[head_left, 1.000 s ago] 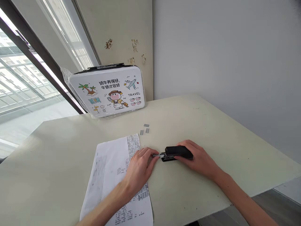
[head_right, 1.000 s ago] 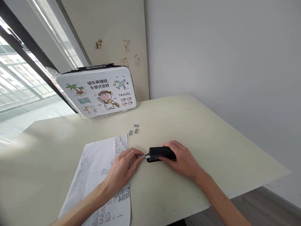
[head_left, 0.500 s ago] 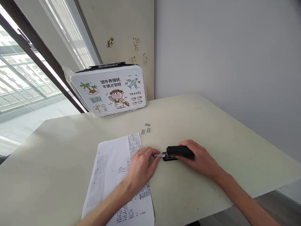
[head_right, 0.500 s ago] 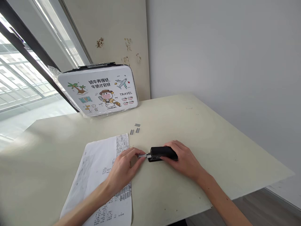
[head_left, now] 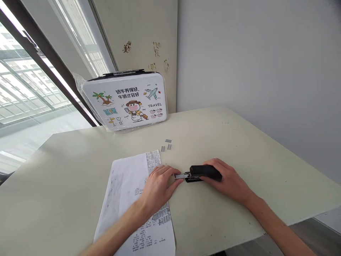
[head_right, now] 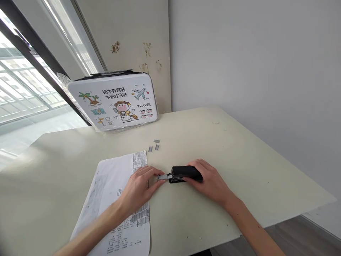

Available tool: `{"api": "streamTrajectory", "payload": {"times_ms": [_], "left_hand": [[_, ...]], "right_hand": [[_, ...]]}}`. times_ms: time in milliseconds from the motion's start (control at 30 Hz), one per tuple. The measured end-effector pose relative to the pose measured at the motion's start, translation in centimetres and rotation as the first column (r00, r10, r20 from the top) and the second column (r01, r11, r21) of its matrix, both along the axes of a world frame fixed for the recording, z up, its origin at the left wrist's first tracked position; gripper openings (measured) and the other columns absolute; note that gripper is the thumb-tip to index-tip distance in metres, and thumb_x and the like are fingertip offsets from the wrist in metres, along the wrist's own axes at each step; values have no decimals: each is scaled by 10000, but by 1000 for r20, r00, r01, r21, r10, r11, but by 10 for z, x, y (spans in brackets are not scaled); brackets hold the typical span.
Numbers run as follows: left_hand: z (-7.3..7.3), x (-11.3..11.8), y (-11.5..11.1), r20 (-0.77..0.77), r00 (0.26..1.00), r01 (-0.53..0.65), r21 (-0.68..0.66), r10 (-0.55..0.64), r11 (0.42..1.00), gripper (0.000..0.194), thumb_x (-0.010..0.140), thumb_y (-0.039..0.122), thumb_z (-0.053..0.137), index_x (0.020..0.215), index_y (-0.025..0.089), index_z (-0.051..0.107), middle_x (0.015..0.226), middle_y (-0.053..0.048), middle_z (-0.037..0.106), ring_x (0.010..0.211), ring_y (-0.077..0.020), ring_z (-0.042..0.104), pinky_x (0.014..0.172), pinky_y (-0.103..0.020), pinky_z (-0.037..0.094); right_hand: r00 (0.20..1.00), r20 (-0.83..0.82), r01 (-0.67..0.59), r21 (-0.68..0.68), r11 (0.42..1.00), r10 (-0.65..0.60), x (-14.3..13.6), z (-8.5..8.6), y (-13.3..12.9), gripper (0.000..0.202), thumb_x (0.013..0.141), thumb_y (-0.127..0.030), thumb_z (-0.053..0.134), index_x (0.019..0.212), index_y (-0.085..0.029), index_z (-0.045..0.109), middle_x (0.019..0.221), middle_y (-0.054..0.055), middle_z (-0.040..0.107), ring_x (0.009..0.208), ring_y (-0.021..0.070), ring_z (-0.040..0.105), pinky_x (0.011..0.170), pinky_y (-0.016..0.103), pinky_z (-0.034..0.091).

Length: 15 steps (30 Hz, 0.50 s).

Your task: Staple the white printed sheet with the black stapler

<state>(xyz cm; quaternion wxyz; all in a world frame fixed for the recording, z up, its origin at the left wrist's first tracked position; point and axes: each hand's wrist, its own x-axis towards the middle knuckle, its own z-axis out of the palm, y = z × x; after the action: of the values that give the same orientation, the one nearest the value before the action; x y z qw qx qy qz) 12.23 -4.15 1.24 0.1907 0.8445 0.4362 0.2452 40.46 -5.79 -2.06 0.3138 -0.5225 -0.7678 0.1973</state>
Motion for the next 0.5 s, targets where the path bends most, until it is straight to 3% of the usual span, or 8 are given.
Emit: {"api": "streamTrajectory", "payload": {"times_ms": [233, 367, 500], "left_hand": [[8, -30, 25, 42, 966, 259, -71, -257, 963, 166, 1003, 411, 684, 1052, 268, 753, 949, -3, 775, 897, -198, 712, 871, -360, 558], [8, -16, 38, 72, 924, 381, -80, -376, 921, 189, 973, 451, 718, 948, 277, 789, 898, -4, 784, 864, -193, 714, 874, -352, 550], [5, 8, 47, 66, 916, 401, -120, -396, 908, 263, 954, 518, 719, 939, 263, 780, 881, -23, 774, 848, -206, 707, 837, -358, 548]], "right_hand": [[983, -179, -75, -269, 960, 27, 6, 11, 1, 360, 942, -561, 657, 1189, -300, 643, 1102, 36, 737, 917, 235, 680, 778, 345, 560], [945, -326, -116, -366, 923, -10, 9, 14, 2, 433, 1008, -635, 502, 1226, -296, 659, 1209, 56, 725, 1054, 261, 676, 881, 375, 550], [882, -464, -146, -428, 892, -78, 11, 12, 3, 506, 1045, -653, 381, 1256, -289, 662, 1295, 70, 708, 1194, 286, 655, 1018, 423, 521]]}}
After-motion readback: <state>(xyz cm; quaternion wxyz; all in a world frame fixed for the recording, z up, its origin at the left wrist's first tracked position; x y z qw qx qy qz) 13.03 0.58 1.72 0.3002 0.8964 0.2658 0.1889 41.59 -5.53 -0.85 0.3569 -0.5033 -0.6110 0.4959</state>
